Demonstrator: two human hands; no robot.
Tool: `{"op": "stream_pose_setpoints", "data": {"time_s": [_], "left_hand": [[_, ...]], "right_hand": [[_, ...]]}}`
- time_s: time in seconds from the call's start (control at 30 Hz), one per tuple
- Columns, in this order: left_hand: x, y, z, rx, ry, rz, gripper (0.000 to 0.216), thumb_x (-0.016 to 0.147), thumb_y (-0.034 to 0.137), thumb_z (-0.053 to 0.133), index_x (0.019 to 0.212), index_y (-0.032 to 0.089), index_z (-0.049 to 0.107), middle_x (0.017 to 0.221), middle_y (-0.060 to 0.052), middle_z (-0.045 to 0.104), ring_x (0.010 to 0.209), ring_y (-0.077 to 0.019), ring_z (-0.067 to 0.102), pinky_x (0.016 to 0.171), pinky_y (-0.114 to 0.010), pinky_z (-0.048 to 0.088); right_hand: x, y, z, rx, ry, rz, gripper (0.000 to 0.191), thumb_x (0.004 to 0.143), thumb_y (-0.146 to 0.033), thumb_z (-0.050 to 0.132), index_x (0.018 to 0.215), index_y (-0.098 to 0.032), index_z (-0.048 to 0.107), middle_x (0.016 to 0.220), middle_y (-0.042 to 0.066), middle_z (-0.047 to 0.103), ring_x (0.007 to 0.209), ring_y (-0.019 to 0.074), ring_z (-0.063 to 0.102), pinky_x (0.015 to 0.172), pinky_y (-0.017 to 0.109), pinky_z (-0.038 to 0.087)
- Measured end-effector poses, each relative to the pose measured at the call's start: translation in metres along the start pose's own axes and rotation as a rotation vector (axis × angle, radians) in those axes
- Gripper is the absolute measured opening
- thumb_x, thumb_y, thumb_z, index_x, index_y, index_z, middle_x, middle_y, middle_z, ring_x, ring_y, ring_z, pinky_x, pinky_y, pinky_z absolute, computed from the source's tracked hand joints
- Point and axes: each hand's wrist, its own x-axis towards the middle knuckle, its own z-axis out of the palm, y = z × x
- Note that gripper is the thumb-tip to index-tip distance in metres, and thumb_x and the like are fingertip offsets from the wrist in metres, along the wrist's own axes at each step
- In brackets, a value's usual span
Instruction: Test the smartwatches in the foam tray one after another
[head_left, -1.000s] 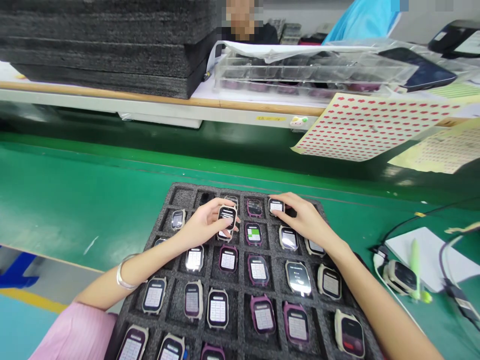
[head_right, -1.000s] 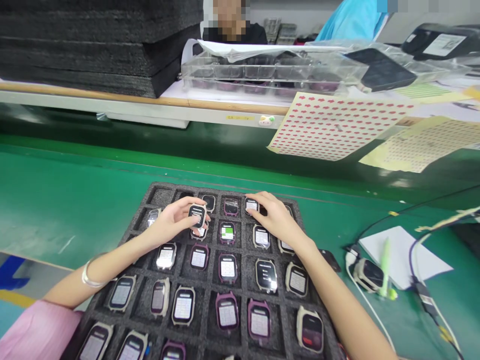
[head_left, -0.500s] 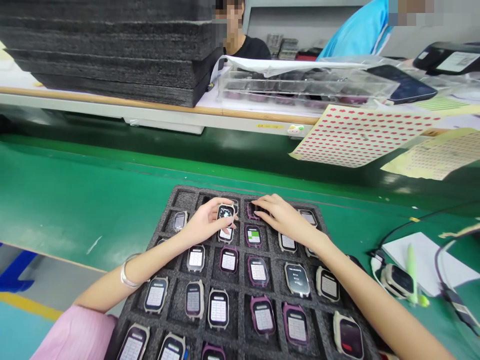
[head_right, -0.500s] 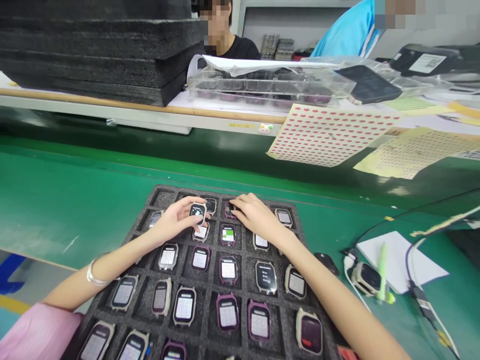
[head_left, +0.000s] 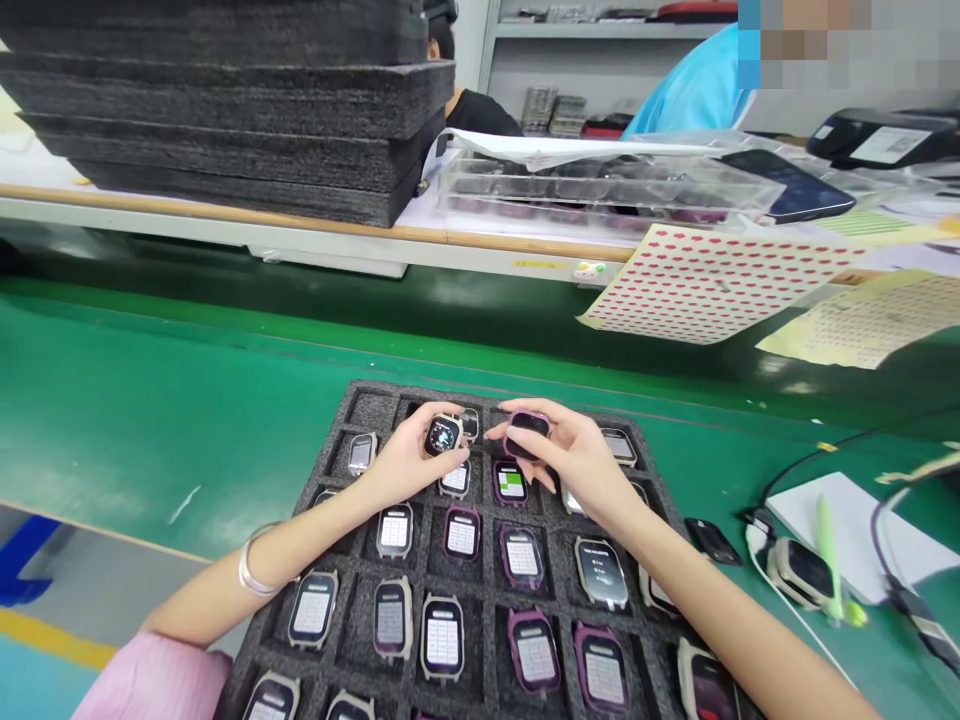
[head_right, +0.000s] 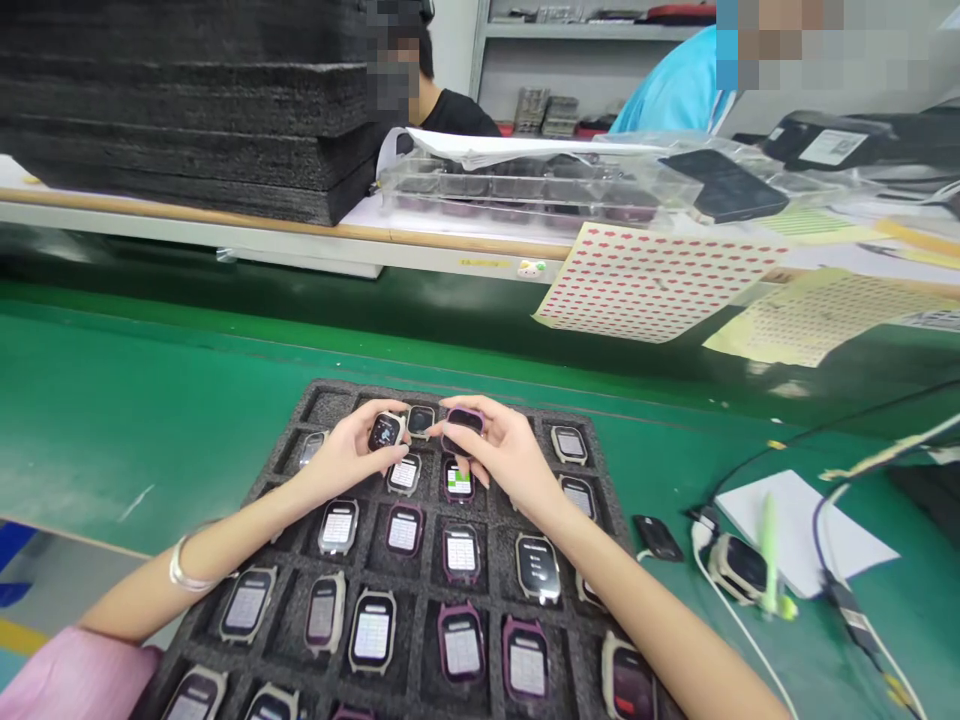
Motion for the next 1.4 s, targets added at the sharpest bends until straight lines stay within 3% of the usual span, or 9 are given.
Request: {"op": "stream_pose_setpoints", "data": {"time_s": [0.13,0.27,0.5,0.77,1.4], "left_hand": [[-0.002,0.000,-0.002,0.067,0.002,0.002,0.041,0.076,0.020,0.066,0.115,0.018,0.052,0.094,-0.005,0.063,0.083,-0.0168,0.060,0.074,-0.028,0.048],[-0.004,0.002,-0.002,0.064,-0.014,-0.012,0.040,0.078,0.021,0.064,0.116,0.018,0.051,0.097,-0.005,0.061,0.077,-0.0146,0.058,0.071,-0.027,0.047],[-0.007,0.006,0.000,0.030,-0.074,-0.054,0.040,0.078,0.020,0.063,0.116,0.020,0.050,0.093,-0.003,0.059,0.069,-0.0113,0.054,0.060,-0.022,0.045],[-0.012,0.010,-0.001,0.196,-0.070,-0.052,0.037,0.078,0.018,0.060,0.114,0.020,0.055,0.084,0.000,0.059,0.061,-0.0111,0.054,0.059,-0.023,0.045],[-0.016,0.013,-0.001,0.230,-0.094,-0.031,0.034,0.076,0.015,0.055,0.109,0.021,0.054,0.083,0.001,0.054,0.057,-0.0089,0.047,0.056,-0.021,0.039]], "right_hand": [[-0.002,0.009,-0.002,0.190,-0.134,0.107,0.056,0.085,-0.031,0.063,0.136,-0.024,0.041,0.110,0.012,0.065,0.068,0.0129,0.060,0.045,0.020,0.049],[-0.002,0.015,-0.003,0.319,-0.202,0.131,0.053,0.088,-0.026,0.059,0.138,-0.029,0.040,0.121,0.011,0.058,0.078,0.0149,0.062,0.052,0.024,0.053],[-0.004,0.012,-0.005,0.283,-0.220,0.103,0.042,0.086,-0.024,0.064,0.127,-0.022,0.053,0.086,0.005,0.066,0.066,0.0141,0.065,0.054,0.025,0.053],[-0.007,0.014,-0.008,0.433,-0.274,0.138,0.037,0.084,-0.026,0.066,0.120,-0.020,0.057,0.098,0.010,0.070,0.060,0.0129,0.066,0.047,0.021,0.050],[-0.009,0.011,-0.005,0.333,-0.249,0.131,0.041,0.081,-0.027,0.069,0.119,-0.015,0.060,0.094,0.011,0.070,0.055,0.0119,0.062,0.047,0.025,0.051]]}}
